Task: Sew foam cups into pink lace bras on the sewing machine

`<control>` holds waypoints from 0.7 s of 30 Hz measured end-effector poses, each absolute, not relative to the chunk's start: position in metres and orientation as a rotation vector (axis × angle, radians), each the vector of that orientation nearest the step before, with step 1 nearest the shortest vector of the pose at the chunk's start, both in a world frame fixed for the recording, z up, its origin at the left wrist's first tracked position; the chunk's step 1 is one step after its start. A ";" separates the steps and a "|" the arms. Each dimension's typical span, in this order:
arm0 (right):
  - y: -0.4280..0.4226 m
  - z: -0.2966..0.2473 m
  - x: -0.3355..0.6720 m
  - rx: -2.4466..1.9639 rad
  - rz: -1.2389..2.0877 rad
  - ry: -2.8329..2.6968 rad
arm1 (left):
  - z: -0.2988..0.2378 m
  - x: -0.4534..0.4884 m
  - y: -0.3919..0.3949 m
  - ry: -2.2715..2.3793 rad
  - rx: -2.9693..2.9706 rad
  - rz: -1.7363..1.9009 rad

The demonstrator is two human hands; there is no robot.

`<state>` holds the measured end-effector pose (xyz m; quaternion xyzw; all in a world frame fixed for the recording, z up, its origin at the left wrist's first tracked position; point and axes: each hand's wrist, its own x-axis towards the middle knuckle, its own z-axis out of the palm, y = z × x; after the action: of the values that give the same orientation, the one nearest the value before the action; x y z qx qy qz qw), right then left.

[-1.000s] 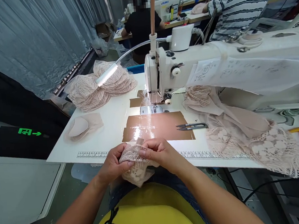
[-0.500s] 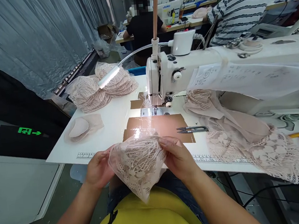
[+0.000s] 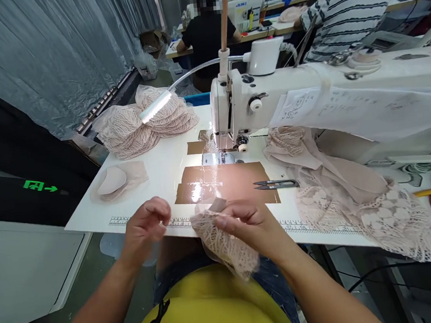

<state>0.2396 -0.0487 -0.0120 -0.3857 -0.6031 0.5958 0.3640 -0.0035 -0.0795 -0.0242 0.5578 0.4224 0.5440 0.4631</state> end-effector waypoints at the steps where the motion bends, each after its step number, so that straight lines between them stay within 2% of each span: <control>1: -0.049 -0.010 0.236 -0.977 1.512 -1.656 | -0.017 -0.003 -0.079 1.027 1.583 1.286; 4: -0.051 -0.007 0.226 -0.932 1.484 -1.806 | 0.002 0.006 -0.076 0.949 1.981 1.010; 7: -0.052 -0.006 0.224 -0.913 1.467 -1.879 | 0.008 0.014 -0.073 0.920 2.090 0.728; 10: -0.052 -0.004 0.227 -0.906 1.464 -1.938 | 0.006 0.015 -0.071 0.938 2.092 0.546; 16: -0.055 0.000 0.232 -0.902 1.459 -2.001 | 0.011 0.009 -0.072 0.887 1.898 0.444; 21: -0.059 -0.002 0.228 -0.854 1.479 -2.004 | 0.006 0.004 -0.076 0.736 1.973 0.142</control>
<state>0.2283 -0.0590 -0.0018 -0.3137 -0.7367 0.5438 0.2513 0.0038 -0.0760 0.0059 0.8132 0.3035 0.0586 0.4931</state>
